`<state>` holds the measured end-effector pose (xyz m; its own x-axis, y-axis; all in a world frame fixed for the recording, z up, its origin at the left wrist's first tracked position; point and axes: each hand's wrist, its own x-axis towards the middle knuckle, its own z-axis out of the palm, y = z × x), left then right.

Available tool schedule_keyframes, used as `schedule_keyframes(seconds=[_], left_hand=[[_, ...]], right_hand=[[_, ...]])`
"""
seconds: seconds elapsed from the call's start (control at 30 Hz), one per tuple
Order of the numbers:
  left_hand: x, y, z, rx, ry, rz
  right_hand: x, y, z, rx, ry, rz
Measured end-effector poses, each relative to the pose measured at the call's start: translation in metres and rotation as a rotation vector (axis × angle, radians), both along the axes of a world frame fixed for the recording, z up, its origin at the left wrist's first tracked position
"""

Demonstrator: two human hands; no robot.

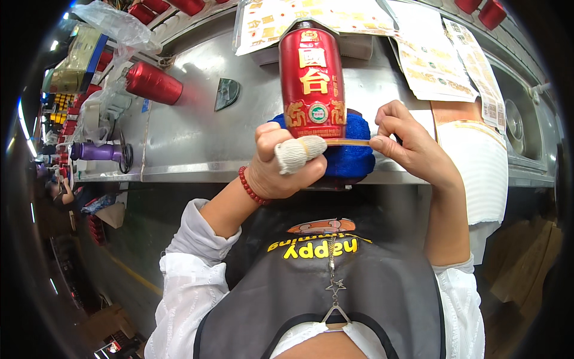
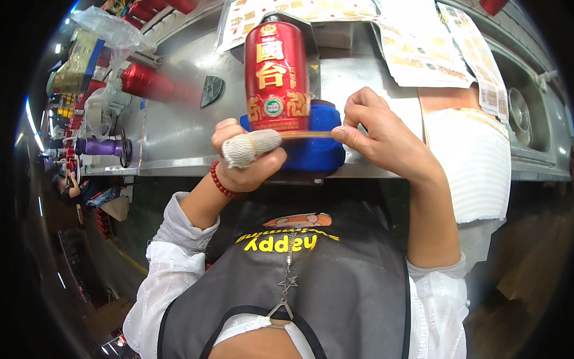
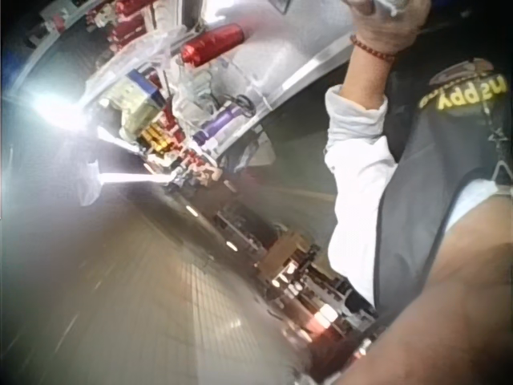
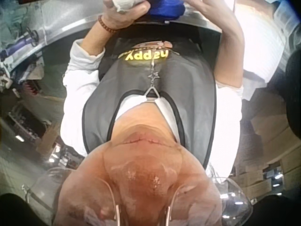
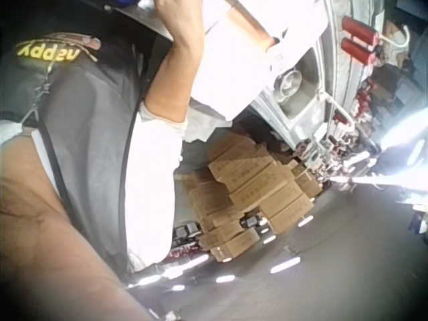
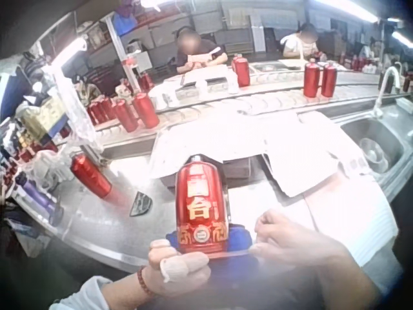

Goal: The person applies gold labels to red cylindrical containers, smoothing each label with a green tool and wiping the surface with a white cloth. The person handles one container at a time, rotating it to apply labels on different sides.

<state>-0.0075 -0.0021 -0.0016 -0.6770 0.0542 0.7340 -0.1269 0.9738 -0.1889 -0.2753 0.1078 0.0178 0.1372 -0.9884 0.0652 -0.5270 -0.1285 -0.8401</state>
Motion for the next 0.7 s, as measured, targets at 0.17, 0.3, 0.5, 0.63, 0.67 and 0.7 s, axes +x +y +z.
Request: schedule_keyframes(seconds=[0.17, 0.3, 0.5, 0.63, 0.67, 0.7], left_hand=[[-0.008, -0.002, 0.003, 0.014, -0.083, -0.079], [-0.002, 0.0, -0.001, 0.041, -0.03, -0.027], [-0.003, 0.001, 0.004, 0.008, -0.063, -0.019], [-0.011, -0.002, 0.008, -0.021, -0.076, -0.049], [-0.007, -0.002, 0.004, -0.008, -0.055, -0.036], [-0.003, -0.001, 0.003, 0.006, -0.035, -0.023]], right_hand=[[0.001, 0.001, 0.004, 0.072, -0.02, -0.022], [0.005, -0.001, 0.001, 0.039, -0.017, -0.02], [0.004, -0.003, -0.001, 0.034, -0.009, -0.015], [0.007, -0.004, -0.001, 0.038, -0.034, -0.02], [0.009, -0.005, 0.0, 0.047, -0.048, -0.028], [0.012, -0.006, 0.002, 0.056, -0.062, -0.036]])
